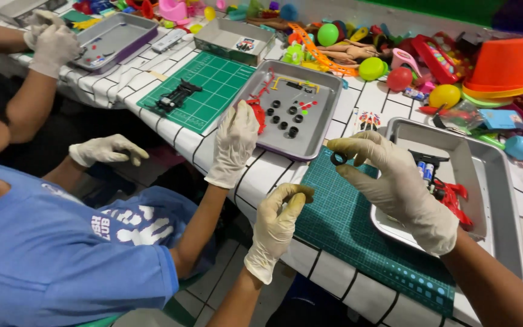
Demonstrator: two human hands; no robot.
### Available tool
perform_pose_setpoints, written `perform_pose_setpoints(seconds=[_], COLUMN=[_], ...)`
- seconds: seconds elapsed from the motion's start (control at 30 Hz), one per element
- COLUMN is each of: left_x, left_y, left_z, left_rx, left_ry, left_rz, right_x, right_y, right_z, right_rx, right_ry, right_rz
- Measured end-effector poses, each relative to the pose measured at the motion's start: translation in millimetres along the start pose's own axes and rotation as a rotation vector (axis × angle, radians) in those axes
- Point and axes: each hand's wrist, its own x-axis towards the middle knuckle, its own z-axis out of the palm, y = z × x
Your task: Assembling a motorized toy car by installing the motor and attaching the body shell.
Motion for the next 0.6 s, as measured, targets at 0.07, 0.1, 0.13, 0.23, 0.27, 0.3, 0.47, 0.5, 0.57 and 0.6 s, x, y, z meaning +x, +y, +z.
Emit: perform_pose_setpoints(seconds=[0.07,0.1,0.13,0.23,0.27,0.3,0.47,0.5,0.57,0.6], left_x=[-2.2,-3.2,-6.4,-9.1,-11.5,-13.9,-15.9,-17.6,-25.5,-30.6], left_y=[-2.8,-4.9,0.3,1.8,-6.7,-15.8,-36.3,-45.9,-44.1,-45.6], left_z=[-14.3,-20.8,-29.5,-43.9,-44.9,-45.1,-23.0,-19.0,-18.1,-16.8], left_rx=[0.057,0.107,0.112,0.281,0.326,0.369,0.572,0.627,0.629,0.64], left_ry=[0.02,0.026,0.026,-0.061,-0.061,-0.06,-0.15,-0.153,-0.156,-0.141], left_rz=[0.048,0.087,0.089,0.269,0.326,0.384,0.535,0.551,0.562,0.569], right_x=[15.6,23.0,23.9,18.6,8.9,-1.0,-67.9,-83.9,-107.8,-123.4], right_y=[-2.4,-2.7,-13.1,-33.5,-37.4,-40.8,-27.1,-20.9,-14.9,-11.7], right_z=[12.6,19.0,21.4,18.7,15.7,12.5,-35.2,-45.9,-73.4,-86.6], right_rx=[0.058,0.107,0.11,0.14,0.163,0.185,0.115,0.08,0.019,-0.033], right_ry=[-0.005,-0.006,-0.004,-0.123,-0.156,-0.19,-0.129,-0.113,-0.077,-0.055], right_rz=[0.004,0.024,0.022,0.18,0.044,-0.092,-0.009,0.057,0.126,0.183])
